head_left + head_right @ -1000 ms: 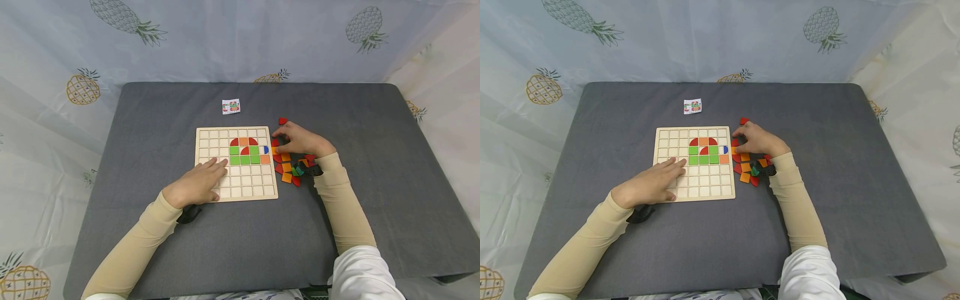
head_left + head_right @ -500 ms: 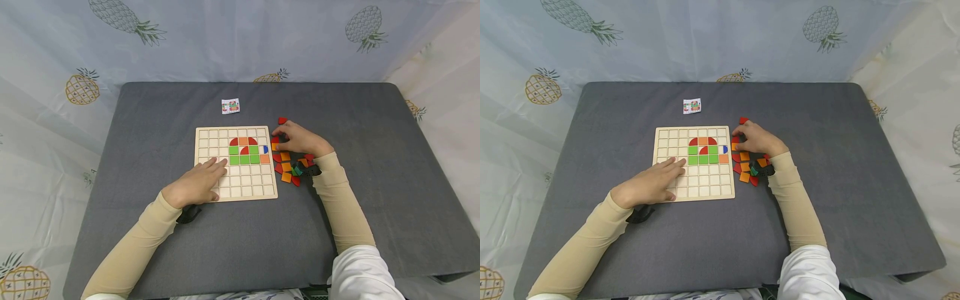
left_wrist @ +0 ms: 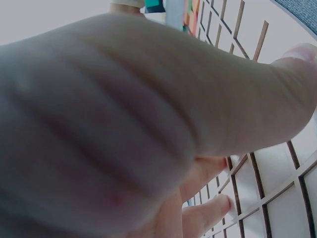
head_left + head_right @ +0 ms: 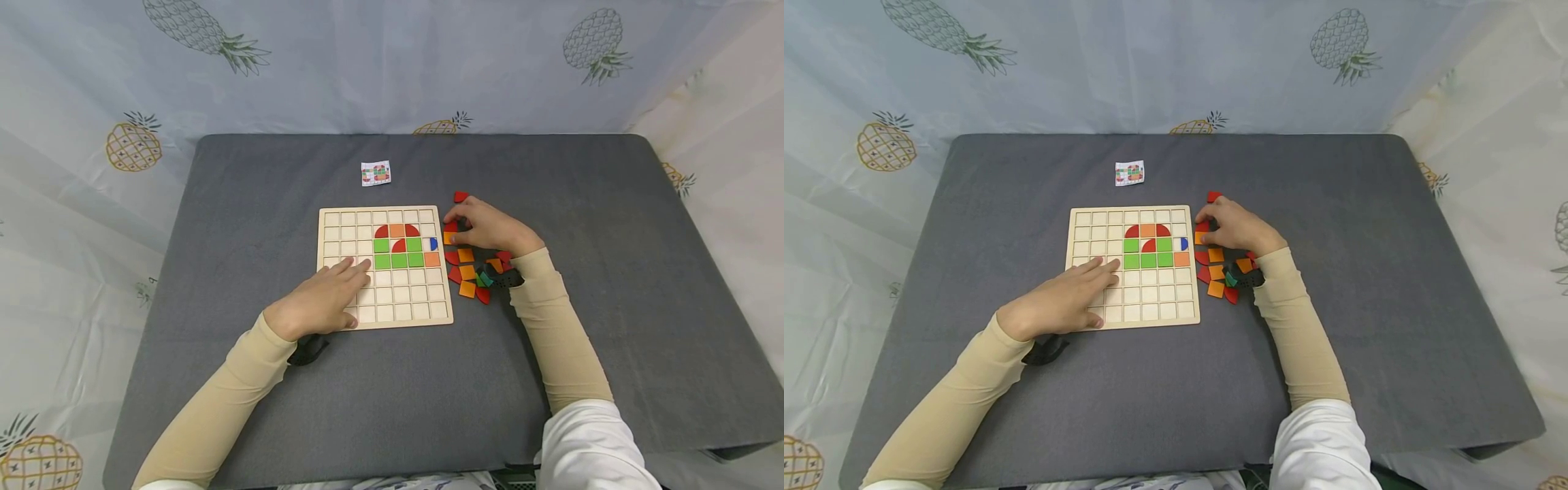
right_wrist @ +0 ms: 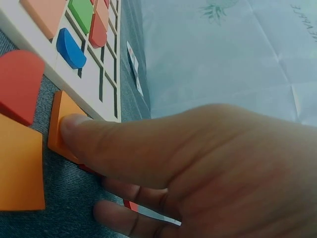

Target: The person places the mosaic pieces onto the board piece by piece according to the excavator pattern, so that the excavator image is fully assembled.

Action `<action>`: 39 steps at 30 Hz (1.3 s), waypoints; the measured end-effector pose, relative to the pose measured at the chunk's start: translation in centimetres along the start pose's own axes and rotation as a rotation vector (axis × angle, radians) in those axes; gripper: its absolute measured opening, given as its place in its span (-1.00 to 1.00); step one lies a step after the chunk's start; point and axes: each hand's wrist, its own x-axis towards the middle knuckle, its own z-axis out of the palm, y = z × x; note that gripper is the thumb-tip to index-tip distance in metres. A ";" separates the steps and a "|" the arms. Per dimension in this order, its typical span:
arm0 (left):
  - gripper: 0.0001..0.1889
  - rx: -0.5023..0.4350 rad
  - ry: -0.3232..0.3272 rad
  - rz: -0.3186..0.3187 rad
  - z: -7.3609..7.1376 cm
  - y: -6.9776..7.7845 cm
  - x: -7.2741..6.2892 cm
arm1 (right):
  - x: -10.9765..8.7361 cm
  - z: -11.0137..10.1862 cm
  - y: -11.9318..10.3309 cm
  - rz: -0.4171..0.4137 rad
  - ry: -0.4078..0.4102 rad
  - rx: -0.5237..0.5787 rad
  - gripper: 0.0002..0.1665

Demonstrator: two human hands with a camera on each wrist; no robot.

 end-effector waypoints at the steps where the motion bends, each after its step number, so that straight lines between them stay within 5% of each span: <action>1: -0.28 -0.001 0.000 0.001 0.0 0.0 0.0 | 0.0 0.0 0.0 0.002 0.001 0.000 -0.50; 17: -0.34 -0.004 0.012 0.001 -0.1 -0.1 -0.1 | 0.0 -0.1 -0.2 0.064 0.009 0.009 -0.50; 39: -0.34 -0.009 0.005 0.000 -0.1 0.0 -0.1 | -0.1 0.1 0.0 -0.005 0.032 -0.049 -0.76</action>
